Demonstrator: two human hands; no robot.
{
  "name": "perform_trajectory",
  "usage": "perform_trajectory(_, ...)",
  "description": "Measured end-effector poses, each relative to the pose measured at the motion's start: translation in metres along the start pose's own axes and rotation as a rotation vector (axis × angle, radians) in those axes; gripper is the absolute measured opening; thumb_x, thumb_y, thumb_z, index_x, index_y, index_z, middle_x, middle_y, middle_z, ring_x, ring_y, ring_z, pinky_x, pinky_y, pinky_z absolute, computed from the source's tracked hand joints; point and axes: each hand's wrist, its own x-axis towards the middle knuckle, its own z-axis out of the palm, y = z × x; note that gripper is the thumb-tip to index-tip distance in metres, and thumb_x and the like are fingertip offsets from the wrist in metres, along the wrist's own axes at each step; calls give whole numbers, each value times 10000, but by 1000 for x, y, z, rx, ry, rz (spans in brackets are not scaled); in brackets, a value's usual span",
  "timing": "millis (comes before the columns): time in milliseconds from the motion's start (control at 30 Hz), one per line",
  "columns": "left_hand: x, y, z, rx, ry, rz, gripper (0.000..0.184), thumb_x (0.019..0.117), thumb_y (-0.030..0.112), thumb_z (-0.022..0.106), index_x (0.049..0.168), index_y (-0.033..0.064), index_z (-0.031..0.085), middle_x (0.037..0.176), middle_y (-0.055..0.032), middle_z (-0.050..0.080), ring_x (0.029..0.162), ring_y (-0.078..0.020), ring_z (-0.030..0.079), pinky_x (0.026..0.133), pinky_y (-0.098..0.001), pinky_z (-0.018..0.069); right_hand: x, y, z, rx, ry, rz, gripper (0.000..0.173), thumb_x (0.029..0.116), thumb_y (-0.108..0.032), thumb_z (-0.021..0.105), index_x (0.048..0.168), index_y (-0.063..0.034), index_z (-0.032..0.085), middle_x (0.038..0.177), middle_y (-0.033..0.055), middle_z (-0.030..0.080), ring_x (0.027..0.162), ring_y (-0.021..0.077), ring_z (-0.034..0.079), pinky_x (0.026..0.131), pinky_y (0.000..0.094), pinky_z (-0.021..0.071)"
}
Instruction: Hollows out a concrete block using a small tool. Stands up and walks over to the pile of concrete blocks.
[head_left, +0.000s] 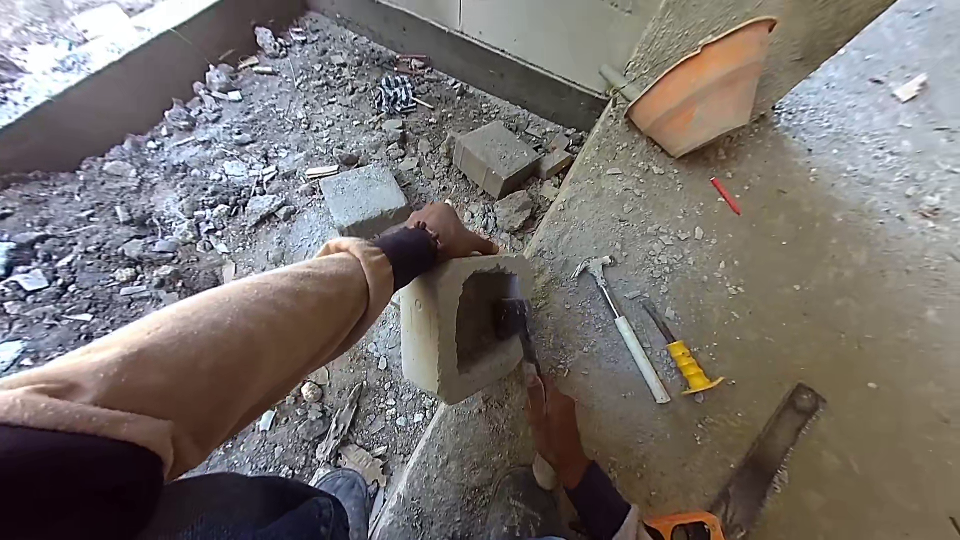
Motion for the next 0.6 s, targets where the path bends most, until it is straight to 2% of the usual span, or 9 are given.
perform_trajectory(100,-3,-1,4,2,-1,-13,802,729,790,713,873,1,681,973,-234,688,982,-404,678,798,-632,517,-16,-6,3,130,-31,66,589,1073,-570,320,965,-79,627,570,-11,522,429,138,521,413,341,489)
perform_trajectory(233,-4,0,1,-20,5,-12,802,748,770,722,936,-9,693,1023,-249,686,1030,-411,670,842,-646,511,-7,-11,0,-8,131,-160,547,1092,-486,345,976,-47,650,602,-25,585,492,105,589,467,315,537)
perform_trajectory(300,-3,-1,3,-21,19,-12,796,740,769,725,926,-5,691,1017,-242,688,1026,-404,674,837,-640,515,0,-7,-2,-91,202,-217,533,1089,-488,358,944,-59,641,594,-29,568,500,98,581,480,312,522)
perform_trajectory(400,-2,0,1,-35,37,-7,799,730,771,731,919,-5,693,1015,-244,689,1026,-413,674,836,-642,519,3,-6,-3,-161,280,-273,570,1081,-499,350,975,-26,649,599,-24,568,505,92,586,475,307,529)
perform_trajectory(500,-7,-4,4,-29,13,-19,800,755,759,720,947,-17,686,1044,-253,683,1048,-416,668,849,-637,517,-2,-9,2,-243,199,-173,557,1077,-474,384,995,-1,665,617,34,580,539,167,604,527,374,536)
perform_trajectory(600,-7,-3,1,-38,22,-29,801,763,758,715,933,-24,688,1035,-255,685,1041,-415,670,846,-633,519,5,-7,0,-145,158,-137,574,1078,-528,362,976,-47,659,598,-5,563,516,133,590,504,345,532)
